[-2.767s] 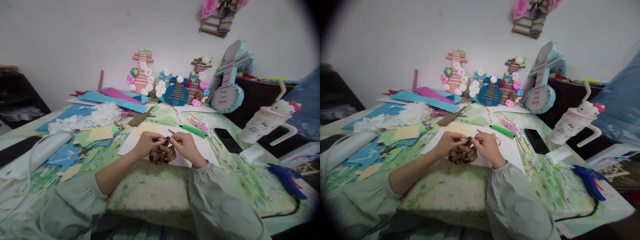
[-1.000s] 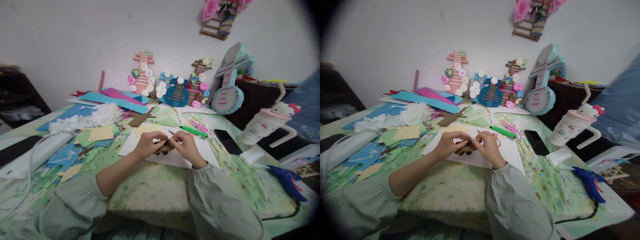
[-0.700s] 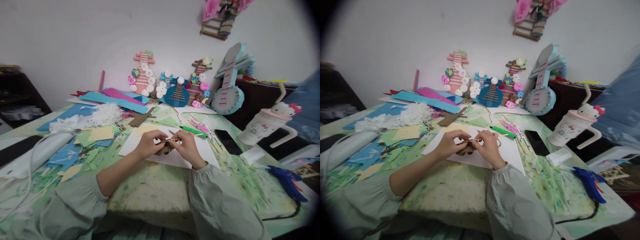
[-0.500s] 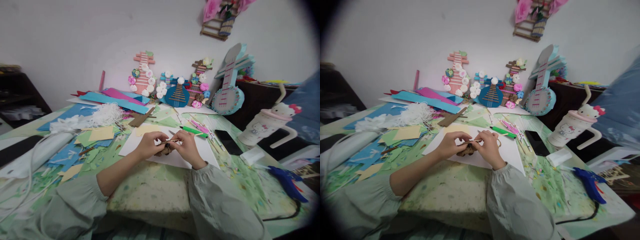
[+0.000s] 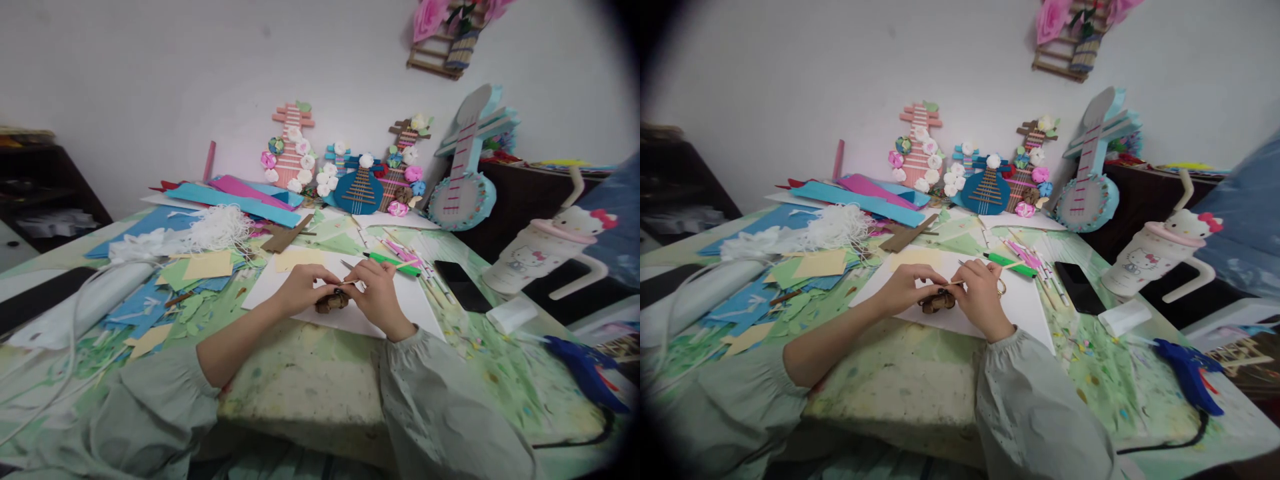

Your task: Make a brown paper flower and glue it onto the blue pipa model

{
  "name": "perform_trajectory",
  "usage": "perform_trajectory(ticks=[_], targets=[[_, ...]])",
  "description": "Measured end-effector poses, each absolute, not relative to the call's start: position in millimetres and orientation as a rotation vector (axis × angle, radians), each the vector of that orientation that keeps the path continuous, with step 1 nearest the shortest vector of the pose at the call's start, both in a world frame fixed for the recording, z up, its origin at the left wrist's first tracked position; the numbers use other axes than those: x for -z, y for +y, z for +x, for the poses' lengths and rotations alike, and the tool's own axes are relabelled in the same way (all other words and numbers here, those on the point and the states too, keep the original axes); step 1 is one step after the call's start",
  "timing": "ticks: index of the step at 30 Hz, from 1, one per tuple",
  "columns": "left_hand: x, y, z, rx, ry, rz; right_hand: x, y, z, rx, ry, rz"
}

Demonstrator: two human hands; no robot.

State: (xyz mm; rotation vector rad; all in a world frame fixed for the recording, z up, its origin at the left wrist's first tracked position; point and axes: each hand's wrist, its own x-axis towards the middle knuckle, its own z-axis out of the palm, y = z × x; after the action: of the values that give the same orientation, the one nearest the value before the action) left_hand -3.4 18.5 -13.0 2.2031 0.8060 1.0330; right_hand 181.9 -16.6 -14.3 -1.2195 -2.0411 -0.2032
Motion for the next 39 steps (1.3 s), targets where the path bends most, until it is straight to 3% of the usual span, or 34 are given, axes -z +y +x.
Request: perform_trajectory(ticks=[23, 29, 39], targets=[[15, 13, -2, -1.155, 1.057, 2.743, 20, -13, 178, 0.352, -2.019, -1.354], [12, 5, 0, -0.967, 1.204, 2.944, 21, -14, 175, 0.478, -1.999, -1.352], [11, 13, -1, -0.956, 1.209, 2.525, 16, -20, 170, 0.618, -2.073, -1.293]])
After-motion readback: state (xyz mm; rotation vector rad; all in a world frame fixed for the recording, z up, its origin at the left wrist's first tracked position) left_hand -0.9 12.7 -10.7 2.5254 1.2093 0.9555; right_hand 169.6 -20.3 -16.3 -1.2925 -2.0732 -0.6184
